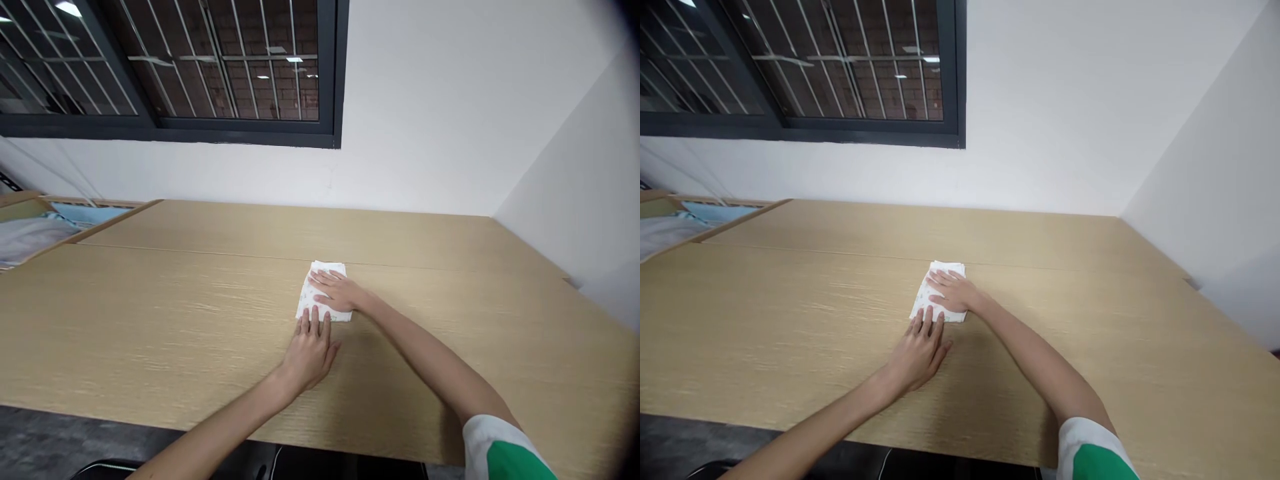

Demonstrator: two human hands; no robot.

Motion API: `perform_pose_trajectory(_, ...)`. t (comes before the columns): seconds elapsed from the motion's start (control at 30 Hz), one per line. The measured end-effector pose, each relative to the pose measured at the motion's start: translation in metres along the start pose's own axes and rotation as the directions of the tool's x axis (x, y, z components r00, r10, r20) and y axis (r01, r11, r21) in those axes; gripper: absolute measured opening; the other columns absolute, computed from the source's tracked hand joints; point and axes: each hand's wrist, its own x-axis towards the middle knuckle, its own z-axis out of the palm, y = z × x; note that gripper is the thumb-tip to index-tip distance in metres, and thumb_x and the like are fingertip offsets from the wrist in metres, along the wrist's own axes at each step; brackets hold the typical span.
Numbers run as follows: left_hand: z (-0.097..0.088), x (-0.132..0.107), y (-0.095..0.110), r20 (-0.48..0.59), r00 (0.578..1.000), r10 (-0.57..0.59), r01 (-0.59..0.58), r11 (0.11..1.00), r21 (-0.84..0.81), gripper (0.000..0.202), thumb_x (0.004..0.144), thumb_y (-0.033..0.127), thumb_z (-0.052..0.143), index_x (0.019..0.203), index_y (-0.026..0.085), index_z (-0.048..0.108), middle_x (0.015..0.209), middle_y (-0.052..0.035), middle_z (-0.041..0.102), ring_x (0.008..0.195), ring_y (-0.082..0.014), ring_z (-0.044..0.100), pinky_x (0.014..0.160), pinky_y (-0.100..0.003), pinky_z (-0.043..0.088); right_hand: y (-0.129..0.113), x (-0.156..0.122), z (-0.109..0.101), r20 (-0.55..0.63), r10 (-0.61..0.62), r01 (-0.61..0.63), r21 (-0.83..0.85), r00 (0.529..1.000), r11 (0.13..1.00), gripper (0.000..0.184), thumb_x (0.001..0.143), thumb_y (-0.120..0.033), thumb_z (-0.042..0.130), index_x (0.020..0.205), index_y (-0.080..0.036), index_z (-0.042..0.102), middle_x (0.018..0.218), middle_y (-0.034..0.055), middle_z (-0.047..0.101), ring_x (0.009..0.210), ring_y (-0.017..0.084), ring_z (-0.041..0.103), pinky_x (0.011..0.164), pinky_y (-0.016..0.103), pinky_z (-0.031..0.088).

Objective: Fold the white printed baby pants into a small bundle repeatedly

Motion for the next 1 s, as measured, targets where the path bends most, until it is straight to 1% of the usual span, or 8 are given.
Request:
perform_pose_trajectory(0.23,-0.023,0.014,-0.006,0.14,0.99,0.001,0.011,0.996,-0.085,0.061,0.099,0.046,0.047,0.143,0.005,0.052,0.146,-0.0323,0.051,0.136,-0.047,0.05,0.104,-0.058,0.047,0.021,-0.005,-0.001,-0.102,0.048,-0.045,0.036,0.994,0.998,0.061,0.109,-0.048,0.03,0.164,-0.02,0.026,0.17,0.0073,0.017,0.158,0.025,0.013,0.128,0.048,0.012)
perform_pose_trajectory(0.4,-0.057,0.055,-0.052,0.378,0.921,0.091,0.015,0.963,-0.269,0.026,0.089,0.043,0.063,0.102,0.023,0.072,0.101,-0.012,0.074,0.093,-0.0322,0.071,0.08,-0.041,0.055,0.019,-0.007,0.003,-0.191,0.128,-0.112,0.09,0.973,0.99,0.052,0.107,-0.031,0.032,0.156,-0.015,0.04,0.167,0.0122,0.032,0.155,0.023,0.023,0.126,0.048,0.018)
perform_pose_trajectory(0.5,-0.065,0.076,-0.081,0.427,0.898,0.105,0.065,0.928,-0.366,0.03,0.075,0.041,0.078,0.1,0.025,0.072,0.097,-0.0064,0.074,0.09,-0.0288,0.07,0.077,-0.035,0.052,0.016,-0.01,0.004,-0.324,0.172,-0.149,0.094,0.93,0.984,0.044,0.103,-0.024,0.039,0.143,-0.016,0.055,0.156,0.0138,0.047,0.146,0.025,0.038,0.121,0.046,0.028)
perform_pose_trajectory(0.63,-0.055,0.082,-0.099,0.415,0.899,0.141,0.078,0.881,-0.466,0.036,0.067,0.035,0.083,0.098,0.023,0.069,0.106,-0.0045,0.069,0.095,-0.0242,0.066,0.081,-0.032,0.051,0.013,-0.014,0.006,-0.43,0.192,-0.192,0.043,0.882,0.98,0.031,0.1,-0.025,0.047,0.124,-0.019,0.066,0.128,0.0144,0.062,0.121,0.029,0.052,0.106,0.045,0.039)
perform_pose_trajectory(0.73,-0.044,0.078,-0.104,0.352,0.914,0.202,0.03,0.832,-0.554,0.024,0.073,0.03,0.077,0.093,0.022,0.068,0.108,-0.0052,0.066,0.101,-0.0228,0.063,0.089,-0.033,0.049,0.014,-0.014,0.008,-0.418,0.149,-0.154,0.022,0.896,0.988,0.029,0.101,-0.023,0.044,0.119,-0.018,0.066,0.118,0.0132,0.066,0.114,0.028,0.054,0.105,0.044,0.038)
perform_pose_trajectory(0.87,-0.04,0.069,-0.102,0.277,0.935,0.223,-0.007,0.791,-0.611,0.011,0.086,0.03,0.063,0.091,0.022,0.067,0.108,-0.0056,0.065,0.104,-0.0224,0.062,0.093,-0.035,0.048,0.008,-0.014,0.002,-0.32,0.133,-0.135,0.016,0.938,0.991,0.025,0.102,-0.019,0.043,0.116,-0.018,0.064,0.112,0.0116,0.07,0.108,0.026,0.059,0.103,0.041,0.039)
perform_pose_trajectory(0.93,-0.042,0.065,-0.098,0.227,0.953,0.203,-0.027,0.798,-0.602,0.013,0.091,0.03,0.056,0.093,0.021,0.065,0.106,-0.0059,0.065,0.104,-0.023,0.061,0.094,-0.037,0.048,-0.002,-0.016,-0.009,-0.247,0.166,-0.171,0.002,0.954,0.985,0.019,0.102,-0.028,0.05,0.109,-0.018,0.065,0.108,0.0121,0.071,0.107,0.027,0.061,0.098,0.04,0.041)
perform_pose_trajectory(1.0,-0.043,0.062,-0.093,0.181,0.97,0.16,-0.027,0.817,-0.577,0.017,0.094,0.03,0.049,0.097,0.02,0.062,0.103,-0.007,0.065,0.101,-0.0238,0.061,0.093,-0.038,0.048,-0.015,-0.02,-0.024,-0.148,0.216,-0.22,-0.015,0.965,0.975,0.029,0.1,-0.046,0.056,0.102,-0.019,0.066,0.105,0.0137,0.071,0.103,0.03,0.063,0.091,0.04,0.045)
